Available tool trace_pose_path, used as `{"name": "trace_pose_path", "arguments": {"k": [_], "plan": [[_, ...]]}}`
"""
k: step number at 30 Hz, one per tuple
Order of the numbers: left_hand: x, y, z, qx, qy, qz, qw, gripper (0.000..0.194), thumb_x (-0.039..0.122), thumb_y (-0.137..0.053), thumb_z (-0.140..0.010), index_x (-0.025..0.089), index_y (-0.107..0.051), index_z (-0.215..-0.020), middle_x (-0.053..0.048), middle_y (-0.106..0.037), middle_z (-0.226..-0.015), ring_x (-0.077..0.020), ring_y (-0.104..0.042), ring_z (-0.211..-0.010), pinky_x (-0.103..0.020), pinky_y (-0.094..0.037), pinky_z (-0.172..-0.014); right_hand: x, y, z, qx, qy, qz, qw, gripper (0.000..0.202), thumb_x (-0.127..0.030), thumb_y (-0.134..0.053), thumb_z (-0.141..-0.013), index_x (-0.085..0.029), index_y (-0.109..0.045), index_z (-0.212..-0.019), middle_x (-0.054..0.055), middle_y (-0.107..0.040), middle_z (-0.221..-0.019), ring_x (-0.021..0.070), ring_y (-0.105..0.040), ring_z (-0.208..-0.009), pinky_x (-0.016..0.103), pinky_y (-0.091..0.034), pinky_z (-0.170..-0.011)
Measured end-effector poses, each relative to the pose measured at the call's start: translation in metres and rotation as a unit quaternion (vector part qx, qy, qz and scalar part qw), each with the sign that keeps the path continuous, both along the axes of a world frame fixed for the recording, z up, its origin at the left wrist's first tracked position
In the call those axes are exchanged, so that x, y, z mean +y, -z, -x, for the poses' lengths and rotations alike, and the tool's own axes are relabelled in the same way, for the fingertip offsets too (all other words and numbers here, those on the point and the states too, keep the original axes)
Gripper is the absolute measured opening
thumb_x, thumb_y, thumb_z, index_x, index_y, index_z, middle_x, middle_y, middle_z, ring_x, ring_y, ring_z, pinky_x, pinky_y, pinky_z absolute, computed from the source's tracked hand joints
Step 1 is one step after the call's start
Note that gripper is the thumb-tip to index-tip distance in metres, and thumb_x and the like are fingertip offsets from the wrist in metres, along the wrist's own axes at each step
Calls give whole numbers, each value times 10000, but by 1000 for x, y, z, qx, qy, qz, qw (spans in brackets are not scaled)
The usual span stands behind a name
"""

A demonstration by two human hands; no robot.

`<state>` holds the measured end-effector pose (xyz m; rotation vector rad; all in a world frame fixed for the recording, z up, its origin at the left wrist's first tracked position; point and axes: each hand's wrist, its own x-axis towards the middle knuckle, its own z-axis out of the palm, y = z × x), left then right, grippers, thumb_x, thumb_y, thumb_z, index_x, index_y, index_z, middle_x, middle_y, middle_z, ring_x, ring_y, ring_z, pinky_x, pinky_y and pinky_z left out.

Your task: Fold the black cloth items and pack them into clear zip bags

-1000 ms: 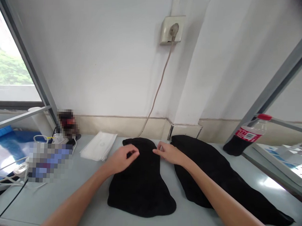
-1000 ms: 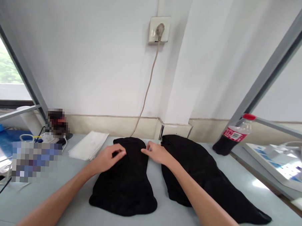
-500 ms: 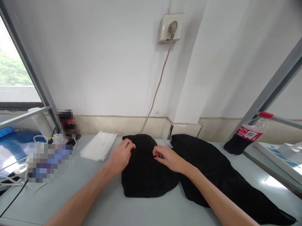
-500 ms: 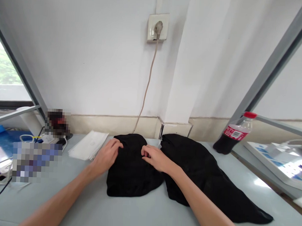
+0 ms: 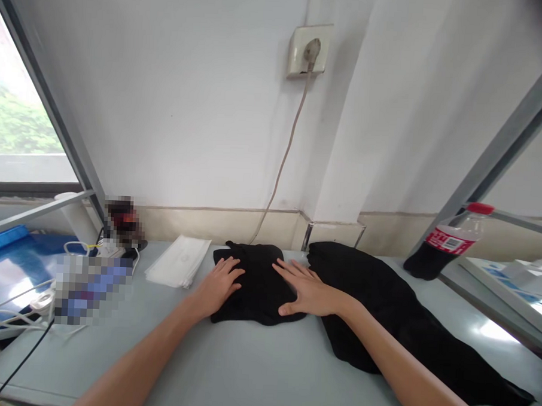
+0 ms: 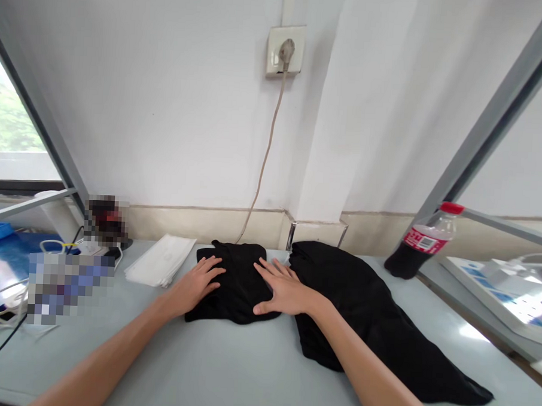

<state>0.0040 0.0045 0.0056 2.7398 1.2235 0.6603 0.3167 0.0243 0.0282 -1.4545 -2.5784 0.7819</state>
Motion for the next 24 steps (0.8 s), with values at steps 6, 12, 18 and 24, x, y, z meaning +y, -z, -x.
{"name": "trace_pose_path", "arguments": {"k": [6, 12, 18, 24], "plan": [[-14, -15, -17, -3, 10, 23, 1000, 185, 189, -471, -1057, 214, -653, -1031, -54, -657, -1008, -226, -613, -933, -376, -512, -863, -3, -4, 11, 135, -50, -69, 987, 469, -611, -681, -901, -279, -707, -1231, 93, -669, -1297, 314, -562, -1244, 445, -439, -1074], [-23, -29, -16, -44, 22, 106, 993, 197, 407, -622, -1015, 235, -717, -1003, -50, -692, -1037, -229, -651, -967, -349, -499, -860, -14, -26, 8, 143, -38, 18, 989, 444, -606, -584, -970, -207, -779, -969, 60, -742, -934, 197, -604, -777, 310, -465, -727], [-21, -37, -11, -15, -1, 198, 980, 375, 474, -468, -1085, 234, -731, -965, 7, -712, -738, -177, -661, -678, -301, -474, -676, -8, -23, 5, 177, -10, 57, 983, 457, -596, -532, -1000, -195, -747, -956, 50, -758, -776, 179, -597, -668, 286, -453, -642], [-13, -19, -16, 15, -12, 22, 1000, 236, 330, -516, -1075, 240, -716, -1165, -70, -701, -1157, -254, -647, -1088, -403, -501, -964, 16, 26, 0, 68, 23, -223, 972, 332, -434, -545, -1016, -244, -692, -1245, 141, -674, -1230, 315, -625, -1143, 474, -476, -1025]]}}
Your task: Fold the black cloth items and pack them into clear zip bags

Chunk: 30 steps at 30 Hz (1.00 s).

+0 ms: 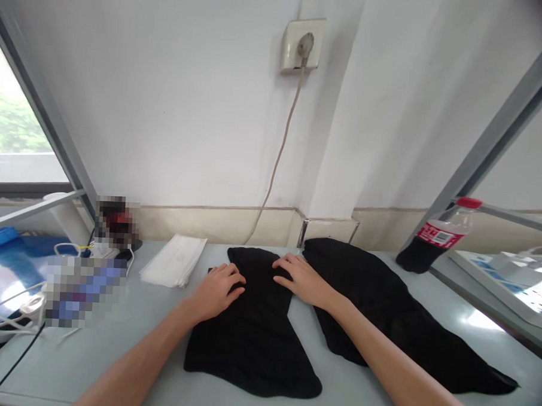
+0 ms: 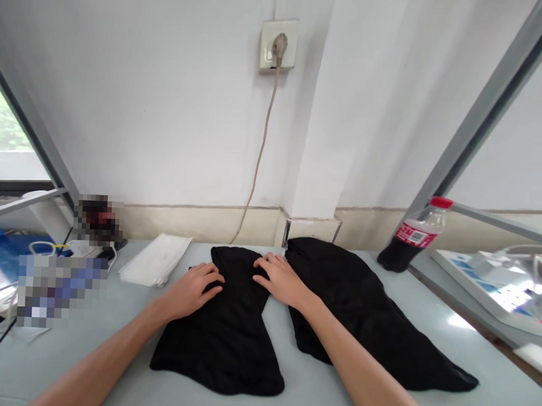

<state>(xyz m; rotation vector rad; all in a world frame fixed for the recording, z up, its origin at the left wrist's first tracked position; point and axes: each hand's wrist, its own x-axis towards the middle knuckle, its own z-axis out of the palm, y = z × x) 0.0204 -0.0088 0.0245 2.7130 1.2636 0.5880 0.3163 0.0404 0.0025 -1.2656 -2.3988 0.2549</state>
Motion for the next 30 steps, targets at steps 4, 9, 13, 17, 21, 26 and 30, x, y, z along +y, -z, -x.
{"name": "trace_pose_path", "arguments": {"k": [4, 9, 13, 17, 21, 26, 30], "plan": [[4, 13, 1, 15, -20, -22, 999, 315, 349, -505, -1083, 250, -656, -1341, -92, -624, -1425, -312, -538, -1348, -492, -442, -1105, 7, 18, -4, -13, 44, -37, 998, 539, -409, -493, -1030, -238, -470, -1541, 184, -482, -1554, 373, -502, -1394, 543, -415, -1149], [8, 21, 1, 7, -39, -21, 999, 345, 386, -479, -1093, 241, -623, -1371, -99, -604, -1453, -301, -563, -1302, -491, -444, -1082, 7, 21, 0, -12, 52, -52, 997, 550, -396, -458, -1043, -250, -420, -1573, 164, -466, -1577, 361, -518, -1380, 521, -435, -1140], [12, 19, -2, -24, -87, -39, 995, 307, 382, -445, -1101, 218, -703, -1067, -70, -707, -1092, -269, -616, -1051, -438, -467, -937, 6, 18, 3, -15, 88, -30, 996, 588, -493, -452, -1045, -157, -479, -1527, 212, -593, -1438, 405, -540, -1296, 554, -419, -1117], [16, 18, -1, -53, -147, -51, 986, 294, 359, -415, -1105, 216, -672, -1098, -49, -693, -904, -247, -620, -919, -395, -463, -872, 6, 10, 5, 47, 68, 31, 996, 512, -471, -483, -1034, -175, -556, -1446, 143, -709, -1143, 330, -606, -1096, 480, -456, -1027], [19, 23, 5, 9, -258, -89, 962, 371, 429, -524, -1051, 171, -623, -1299, -168, -649, -1247, -348, -584, -1129, -462, -454, -928, 3, 0, 6, 111, 16, 144, 983, 406, -497, -543, -1001, -205, -649, -1262, 6, -629, -769, 207, -584, -737, 333, -453, -728], [21, 17, 10, 10, -218, -14, 976, 208, 320, -551, -1025, 188, -679, -1122, -127, -685, -1160, -344, -583, -1129, -475, -431, -959, -4, -16, 5, 123, -60, 258, 956, 438, -592, -618, -938, -205, -562, -741, -54, -447, -630, 132, -416, -611, 275, -319, -594], [19, 6, 11, -108, -70, 153, 980, 163, 354, -616, -976, 234, -673, -1069, -41, -708, -1007, -239, -640, -953, -366, -483, -875, -9, -26, 2, 148, -44, 322, 934, 439, -592, -743, -844, -218, -593, -1017, -22, -590, -814, 149, -504, -693, 273, -381, -624]]}}
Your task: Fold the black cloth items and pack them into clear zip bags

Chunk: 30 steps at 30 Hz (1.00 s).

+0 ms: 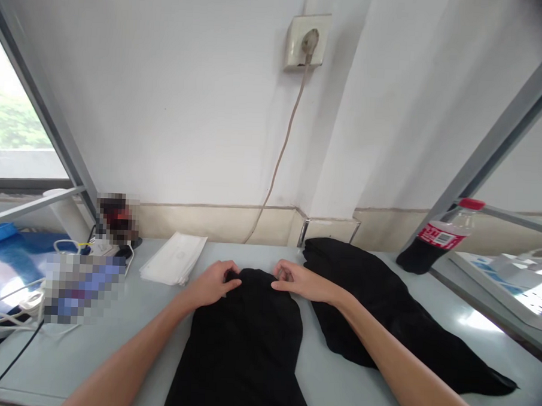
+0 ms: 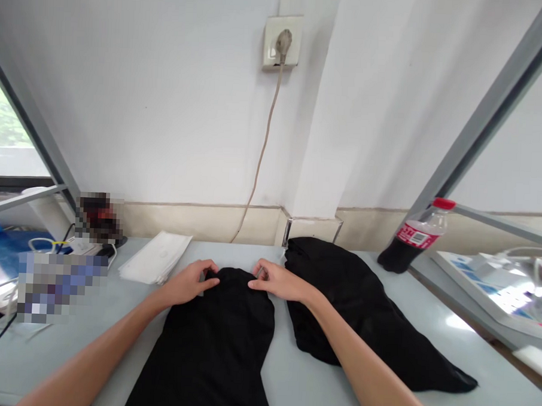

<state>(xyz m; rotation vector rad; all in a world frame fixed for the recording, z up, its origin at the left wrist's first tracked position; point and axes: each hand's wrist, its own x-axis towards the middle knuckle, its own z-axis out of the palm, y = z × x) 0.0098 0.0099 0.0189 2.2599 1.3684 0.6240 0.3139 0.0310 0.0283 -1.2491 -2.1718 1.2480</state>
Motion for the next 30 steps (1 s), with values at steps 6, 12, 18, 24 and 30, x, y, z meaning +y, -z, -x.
{"name": "trace_pose_path", "arguments": {"k": [6, 12, 18, 24, 30], "plan": [[5, -4, 0, -63, -103, -49, 992, 100, 314, -639, -929, 238, -686, -973, -42, -733, -999, -230, -656, -946, -340, -491, -856, 1, 6, 4, -18, 0, -6, 1000, 350, -539, -711, -857, -212, -587, -867, -37, -536, -652, 147, -469, -607, 275, -334, -565], [-1, -22, -9, -241, -175, -58, 953, 301, 483, -605, -973, 227, -654, -1125, 1, -721, -735, -174, -635, -600, -297, -501, -646, 3, 5, 20, 162, 189, -141, 958, 347, -545, -637, -899, -225, -618, -1031, 12, -632, -824, 185, -583, -701, 321, -467, -679], [-21, -39, -4, -294, -87, -67, 949, 559, 624, -453, -1033, 193, -713, -791, -24, -664, -573, -158, -614, -540, -265, -464, -578, -12, -28, 3, 166, 77, -80, 980, 377, -589, -736, -828, -227, -677, -914, 17, -647, -828, 203, -577, -798, 331, -475, -763], [-21, -42, 0, -195, -15, 43, 980, 694, 635, -288, -1074, 204, -730, -756, -11, -600, -505, -145, -525, -467, -273, -443, -540, -18, -43, -17, 56, -195, 173, 964, 474, -621, -756, -829, -152, -803, -877, -52, -466, -571, 97, -328, -545, 255, -245, -539], [-23, -26, -9, 18, 103, -113, 988, 279, 486, -568, -1031, 268, -741, -1051, -60, -724, -1136, -253, -645, -1112, -404, -471, -1026, -13, -28, -3, 31, -67, 76, 994, 480, -624, -694, -899, -159, -763, -802, -72, -430, -475, 77, -288, -465, 245, -193, -486]]}}
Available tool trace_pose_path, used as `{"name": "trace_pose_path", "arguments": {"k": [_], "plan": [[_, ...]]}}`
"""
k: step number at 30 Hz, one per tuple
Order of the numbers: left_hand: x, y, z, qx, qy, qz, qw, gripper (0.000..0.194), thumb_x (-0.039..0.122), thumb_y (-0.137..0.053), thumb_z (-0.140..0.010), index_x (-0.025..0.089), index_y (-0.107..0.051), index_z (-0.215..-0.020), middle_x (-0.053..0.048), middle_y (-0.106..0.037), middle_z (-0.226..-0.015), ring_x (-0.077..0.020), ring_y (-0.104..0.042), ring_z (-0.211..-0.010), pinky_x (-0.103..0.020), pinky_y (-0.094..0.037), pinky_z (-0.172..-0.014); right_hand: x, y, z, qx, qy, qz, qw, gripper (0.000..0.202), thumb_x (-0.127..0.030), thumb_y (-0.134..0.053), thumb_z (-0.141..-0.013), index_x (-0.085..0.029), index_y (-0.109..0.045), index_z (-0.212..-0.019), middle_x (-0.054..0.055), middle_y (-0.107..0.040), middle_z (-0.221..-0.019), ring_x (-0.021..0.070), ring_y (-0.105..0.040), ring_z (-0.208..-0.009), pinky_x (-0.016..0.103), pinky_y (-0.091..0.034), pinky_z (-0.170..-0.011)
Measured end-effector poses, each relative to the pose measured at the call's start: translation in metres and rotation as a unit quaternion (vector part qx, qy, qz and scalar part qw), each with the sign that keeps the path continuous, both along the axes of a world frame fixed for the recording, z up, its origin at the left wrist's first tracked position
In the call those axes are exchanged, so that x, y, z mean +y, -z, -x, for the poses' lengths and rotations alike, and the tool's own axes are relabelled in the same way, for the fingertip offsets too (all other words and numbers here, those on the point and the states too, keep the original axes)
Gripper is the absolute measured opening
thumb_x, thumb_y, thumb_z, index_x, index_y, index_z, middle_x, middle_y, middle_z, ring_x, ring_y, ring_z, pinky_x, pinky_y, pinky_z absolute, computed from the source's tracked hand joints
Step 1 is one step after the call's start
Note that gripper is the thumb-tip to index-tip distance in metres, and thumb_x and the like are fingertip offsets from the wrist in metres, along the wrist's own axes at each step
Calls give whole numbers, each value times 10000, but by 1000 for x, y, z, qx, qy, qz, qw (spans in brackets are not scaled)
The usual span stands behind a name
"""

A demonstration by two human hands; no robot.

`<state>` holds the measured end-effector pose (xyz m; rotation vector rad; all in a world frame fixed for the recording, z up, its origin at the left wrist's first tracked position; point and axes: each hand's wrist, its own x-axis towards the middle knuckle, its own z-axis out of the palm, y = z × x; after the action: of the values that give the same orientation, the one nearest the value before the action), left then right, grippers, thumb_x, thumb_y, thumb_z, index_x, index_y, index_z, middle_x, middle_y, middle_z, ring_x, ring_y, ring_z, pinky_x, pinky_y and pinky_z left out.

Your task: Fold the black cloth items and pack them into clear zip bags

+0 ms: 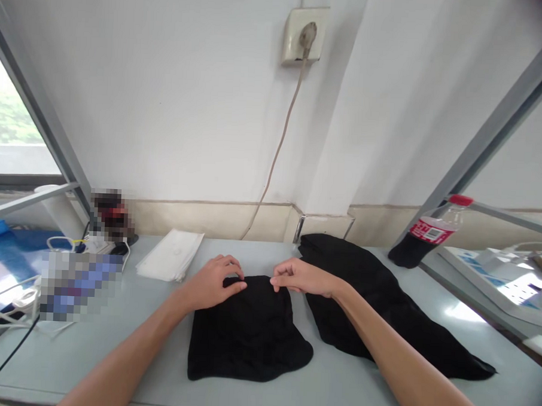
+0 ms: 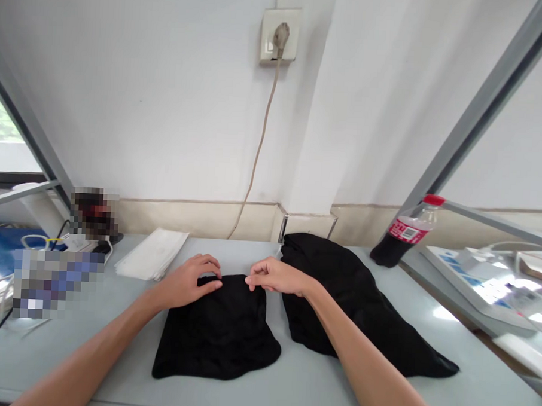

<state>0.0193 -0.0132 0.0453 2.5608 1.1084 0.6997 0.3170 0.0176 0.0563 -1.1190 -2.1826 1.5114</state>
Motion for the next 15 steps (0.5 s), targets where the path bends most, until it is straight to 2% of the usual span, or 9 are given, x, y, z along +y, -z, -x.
{"name": "trace_pose_path", "arguments": {"k": [2, 4, 6, 7, 8, 10, 12, 13, 15], "plan": [[0, 6, 0, 47, -4, 18, 999, 251, 497, -623, -1003, 277, -722, -1075, -48, -717, -1098, -249, -668, -1032, -401, -482, -983, 1, 5, 2, -26, -30, 30, 999, 469, -620, -706, -891, -158, -777, -849, -27, -588, -538, 77, -364, -455, 235, -256, -478], [3, 13, 3, 90, -43, 16, 995, 235, 480, -642, -992, 257, -696, -1041, -48, -724, -1006, -262, -685, -958, -411, -482, -937, 2, 9, 3, -21, -40, 45, 998, 476, -629, -713, -881, -169, -795, -972, 46, -750, -747, 110, -540, -527, 243, -388, -517], [7, 19, 6, 110, -127, -8, 986, 208, 424, -597, -1016, 224, -652, -1032, -71, -727, -953, -281, -694, -913, -412, -484, -880, 5, 14, 4, 19, 3, -18, 1000, 523, -636, -724, -871, -221, -774, -1185, 98, -794, -1084, 201, -720, -835, 305, -549, -732], [10, 22, 8, 106, -178, -19, 978, 201, 398, -555, -1031, 212, -630, -1044, -84, -725, -934, -283, -696, -882, -401, -487, -833, 7, 17, 5, 40, 37, -71, 996, 558, -636, -722, -875, -258, -739, -1285, 103, -758, -1245, 250, -719, -1053, 360, -560, -899], [12, 24, 9, 95, -226, -25, 969, 207, 384, -510, -1043, 205, -614, -1052, -91, -720, -906, -281, -694, -841, -385, -485, -782, 9, 20, 6, 52, 68, -125, 988, 579, -633, -710, -887, -292, -700, -1356, 97, -699, -1379, 285, -655, -1238, 418, -513, -1049], [15, 24, 10, 59, -282, -13, 958, 276, 410, -438, -1058, 208, -613, -988, -84, -706, -825, -267, -681, -755, -354, -466, -695, 12, 26, 8, 50, 105, -210, 971, 543, -618, -664, -925, -325, -681, -1381, 82, -596, -1520, 315, -524, -1416, 496, -401, -1185], [14, 18, 9, 12, -258, 40, 965, 421, 481, -390, -1065, 219, -633, -842, -62, -689, -719, -245, -663, -688, -332, -448, -647, 15, 31, 10, 36, 110, -262, 958, 452, -590, -618, -958, -305, -728, -1290, 99, -622, -1463, 317, -549, -1375, 511, -419, -1159], [11, 14, 7, -13, -222, 76, 972, 483, 512, -370, -1066, 223, -646, -794, -49, -681, -675, -230, -654, -655, -323, -443, -631, 15, 33, 10, 26, 107, -277, 955, 412, -572, -608, -965, -286, -751, -1224, 109, -667, -1367, 307, -606, -1281, 492, -464, -1104], [5, 5, 3, -57, -137, 128, 981, 505, 538, -373, -1063, 234, -699, -826, -23, -687, -660, -203, -640, -618, -308, -449, -615, 14, 34, 11, -4, 100, -273, 957, 365, -548, -610, -964, -245, -764, -1096, 91, -724, -1067, 257, -680, -989, 424, -537, -928]]}}
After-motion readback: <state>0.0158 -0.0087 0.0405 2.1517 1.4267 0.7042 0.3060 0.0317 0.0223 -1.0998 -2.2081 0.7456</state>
